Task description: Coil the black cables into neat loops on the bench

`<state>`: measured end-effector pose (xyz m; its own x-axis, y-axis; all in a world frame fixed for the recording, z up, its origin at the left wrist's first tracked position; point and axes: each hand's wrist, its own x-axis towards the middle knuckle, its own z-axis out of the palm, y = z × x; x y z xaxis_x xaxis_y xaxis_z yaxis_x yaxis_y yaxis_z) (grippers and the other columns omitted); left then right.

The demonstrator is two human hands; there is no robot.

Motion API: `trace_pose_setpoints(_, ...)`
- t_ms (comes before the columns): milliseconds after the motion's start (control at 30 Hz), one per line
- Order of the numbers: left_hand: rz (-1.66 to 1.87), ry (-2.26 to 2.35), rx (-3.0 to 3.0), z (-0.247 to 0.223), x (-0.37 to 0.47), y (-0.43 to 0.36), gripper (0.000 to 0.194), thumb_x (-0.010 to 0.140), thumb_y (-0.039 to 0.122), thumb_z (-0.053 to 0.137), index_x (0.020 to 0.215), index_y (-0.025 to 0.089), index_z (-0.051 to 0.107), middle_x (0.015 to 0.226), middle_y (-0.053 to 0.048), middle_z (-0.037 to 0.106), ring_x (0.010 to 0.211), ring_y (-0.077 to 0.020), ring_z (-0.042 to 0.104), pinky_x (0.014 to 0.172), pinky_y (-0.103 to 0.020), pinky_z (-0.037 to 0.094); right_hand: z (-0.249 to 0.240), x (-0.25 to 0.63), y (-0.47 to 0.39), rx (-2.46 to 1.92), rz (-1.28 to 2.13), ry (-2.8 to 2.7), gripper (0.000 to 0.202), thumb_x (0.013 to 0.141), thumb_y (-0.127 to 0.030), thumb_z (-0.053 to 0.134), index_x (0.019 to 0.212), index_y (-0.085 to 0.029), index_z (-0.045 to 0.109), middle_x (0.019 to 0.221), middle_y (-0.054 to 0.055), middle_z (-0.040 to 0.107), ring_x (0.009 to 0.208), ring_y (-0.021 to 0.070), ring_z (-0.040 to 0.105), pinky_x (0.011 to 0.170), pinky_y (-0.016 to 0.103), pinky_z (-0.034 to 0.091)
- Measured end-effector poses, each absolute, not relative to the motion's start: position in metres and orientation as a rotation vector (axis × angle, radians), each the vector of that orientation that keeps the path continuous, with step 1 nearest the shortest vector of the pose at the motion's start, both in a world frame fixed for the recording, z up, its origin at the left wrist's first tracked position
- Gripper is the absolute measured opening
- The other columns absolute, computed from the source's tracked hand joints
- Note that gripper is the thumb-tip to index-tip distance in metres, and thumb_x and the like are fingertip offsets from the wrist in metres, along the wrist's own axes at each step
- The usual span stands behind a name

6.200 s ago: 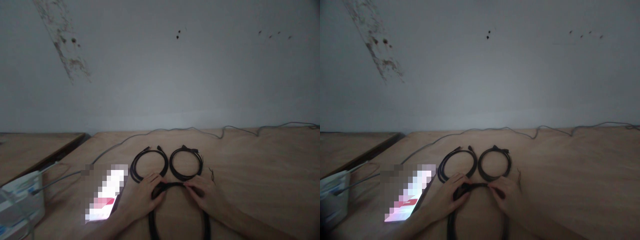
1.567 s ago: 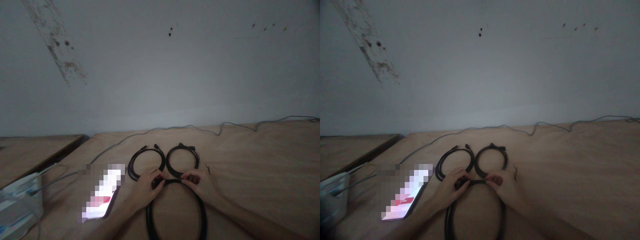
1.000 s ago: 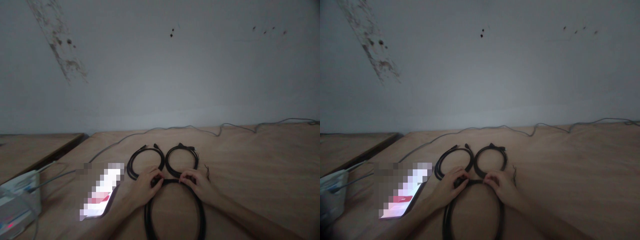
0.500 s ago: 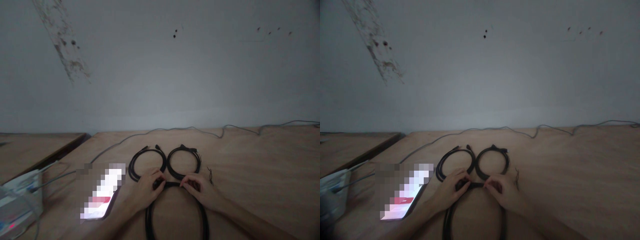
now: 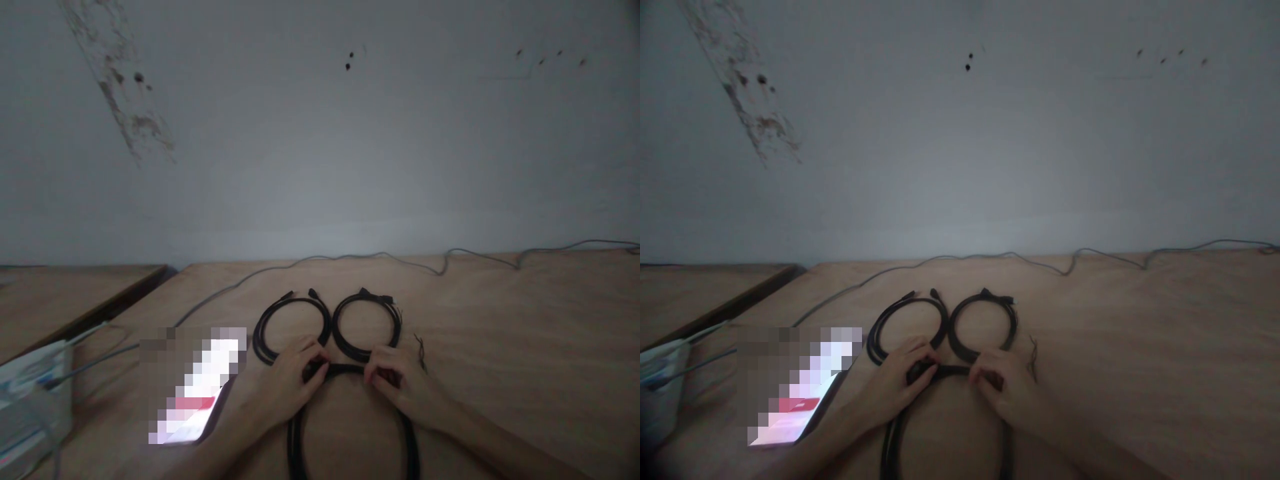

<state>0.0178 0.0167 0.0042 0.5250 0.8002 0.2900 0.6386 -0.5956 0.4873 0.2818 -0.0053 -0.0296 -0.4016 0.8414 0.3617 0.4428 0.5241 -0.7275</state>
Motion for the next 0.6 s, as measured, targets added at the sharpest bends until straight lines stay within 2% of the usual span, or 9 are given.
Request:
trace_pose_setpoints(200,0.694,1.198,2.435,0.003,0.018,0.017,0.01,0.095,0.024,0.056,0.094,0.023,0.065,0.1,-0.004,0.064,0.096,-0.0224,0.061,0.085,-0.034,0.047,-0.041,0.287,0.0,-1.033,0.681,-1.98,0.019,0.083,-0.011,0.061,0.086,-0.024,0.074,0.082,0.002,0.07,0.075,0.0182,0.064,0.069,0.029,0.047)
trace_pose_setpoints(367,0.674,1.196,2.443,0.004,0.018,0.017,0.008,0.094,0.023,0.057,0.093,0.022,0.065,0.098,-0.004,0.064,0.093,-0.0221,0.06,0.084,-0.034,0.046,-0.04,0.283,-0.003,-1.027,0.688,-1.927,0.007,0.082,-0.021,0.068,0.084,-0.021,0.076,0.075,0.002,0.067,0.062,0.0153,0.059,0.053,0.025,0.042)
trace_pose_setpoints(467,0.667,1.197,2.438,0.005,0.018,0.017,0.01,0.094,0.023,0.056,0.094,0.022,0.066,0.099,-0.004,0.064,0.095,-0.0227,0.06,0.085,-0.035,0.046,-0.04,0.28,-0.004,-1.082,0.658,-1.89,0.009,0.083,-0.023,0.07,0.077,-0.021,0.076,0.072,0.003,0.067,0.06,0.0143,0.056,0.052,0.025,0.041)
trace_pose_setpoints(600,0.67,1.224,2.432,0.005,0.019,0.016,0.011,0.094,0.024,0.056,0.093,0.022,0.067,0.099,-0.005,0.064,0.096,-0.0236,0.061,0.086,-0.036,0.046,-0.047,0.282,-0.002,-1.091,0.687,-1.863,0.014,0.082,-0.019,0.069,0.091,-0.023,0.079,0.076,0.003,0.069,0.061,0.0149,0.058,0.053,0.025,0.043)
